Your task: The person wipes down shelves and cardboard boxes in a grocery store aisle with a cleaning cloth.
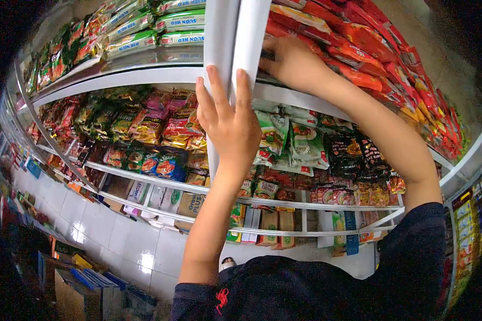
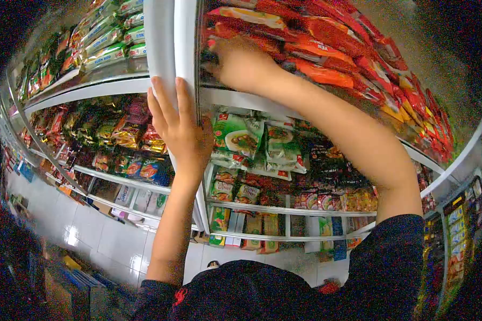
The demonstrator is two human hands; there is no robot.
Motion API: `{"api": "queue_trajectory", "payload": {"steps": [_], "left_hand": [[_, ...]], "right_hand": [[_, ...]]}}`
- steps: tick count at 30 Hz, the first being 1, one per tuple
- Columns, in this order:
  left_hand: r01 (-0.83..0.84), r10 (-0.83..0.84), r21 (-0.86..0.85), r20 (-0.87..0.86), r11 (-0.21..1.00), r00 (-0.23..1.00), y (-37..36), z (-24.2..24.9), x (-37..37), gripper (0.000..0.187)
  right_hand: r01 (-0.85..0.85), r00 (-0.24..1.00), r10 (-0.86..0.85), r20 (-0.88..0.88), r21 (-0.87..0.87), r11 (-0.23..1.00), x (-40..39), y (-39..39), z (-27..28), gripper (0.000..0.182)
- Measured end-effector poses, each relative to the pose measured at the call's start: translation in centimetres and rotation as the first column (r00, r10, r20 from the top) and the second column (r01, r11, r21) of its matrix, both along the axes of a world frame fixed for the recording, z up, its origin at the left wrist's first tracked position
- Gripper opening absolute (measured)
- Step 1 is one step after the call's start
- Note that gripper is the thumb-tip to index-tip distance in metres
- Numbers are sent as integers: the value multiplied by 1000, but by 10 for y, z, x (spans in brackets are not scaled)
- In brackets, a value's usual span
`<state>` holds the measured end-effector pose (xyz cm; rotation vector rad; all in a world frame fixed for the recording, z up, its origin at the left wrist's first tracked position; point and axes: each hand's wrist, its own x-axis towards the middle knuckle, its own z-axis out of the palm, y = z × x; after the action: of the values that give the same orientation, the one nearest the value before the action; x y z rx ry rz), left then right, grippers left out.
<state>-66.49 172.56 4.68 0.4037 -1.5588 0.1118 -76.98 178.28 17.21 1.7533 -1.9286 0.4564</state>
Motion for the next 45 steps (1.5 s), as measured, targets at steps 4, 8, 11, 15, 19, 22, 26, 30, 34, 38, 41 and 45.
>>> {"api": "queue_trajectory", "payload": {"steps": [4, 8, 11, 15, 19, 22, 26, 30, 34, 38, 41, 45], "left_hand": [[3, -3, -1, 2, 1000, 1000, -1, 1, 1, 76], [17, -17, 6, -23, 1000, 1000, 2, 2, -1, 72], [37, -36, 13, -61, 999, 997, 3, 3, -2, 68], [41, -41, 21, -25, 999, 999, 7, 5, 3, 61], [2, -9, -78, -91, 997, 996, -1, 3, -5, 59], [11, -17, -59, -96, 998, 995, 0, 3, -5, 58], [12, -16, -44, -79, 999, 997, 0, 3, -4, 59], [9, -13, -52, -84, 999, 996, 4, 6, -3, 61], [-19, 15, -57, -70, 998, 997, 2, 4, -4, 70], [17, -19, -53, -47, 998, 999, 6, 6, -1, 78], [20, -21, -39, -39, 999, 999, 8, 6, -1, 82], [8, -11, -63, -50, 998, 999, 5, 5, -4, 86]], "right_hand": [[89, 989, -98, 110, 83, 993, 28, 33, 11, 31], [-208, 957, 145, -250, -248, 946, 24, 56, -19, 21], [-111, 890, 37, -455, -136, 984, 48, 72, -51, 9], [-254, 904, 68, -421, -404, 879, 43, 55, -78, 7], [-244, 936, 46, -348, -551, 798, 43, 48, -61, 6], [-208, 942, 18, -336, -540, 815, 46, 38, -71, 14], [-199, 944, 4, -330, -558, 806, 45, 40, -78, 14], [-209, 941, 9, -339, -559, 802, 39, 46, -80, 15], [-213, 932, 3, -362, -539, 815, 31, 59, -83, 16], [-203, 915, -40, -403, -542, 816, 18, 82, -85, 11], [-205, 892, -82, -445, -559, 803, 3, 105, -86, 7], [-126, 921, -97, -377, -524, 842, -19, 150, -94, 29]]}}
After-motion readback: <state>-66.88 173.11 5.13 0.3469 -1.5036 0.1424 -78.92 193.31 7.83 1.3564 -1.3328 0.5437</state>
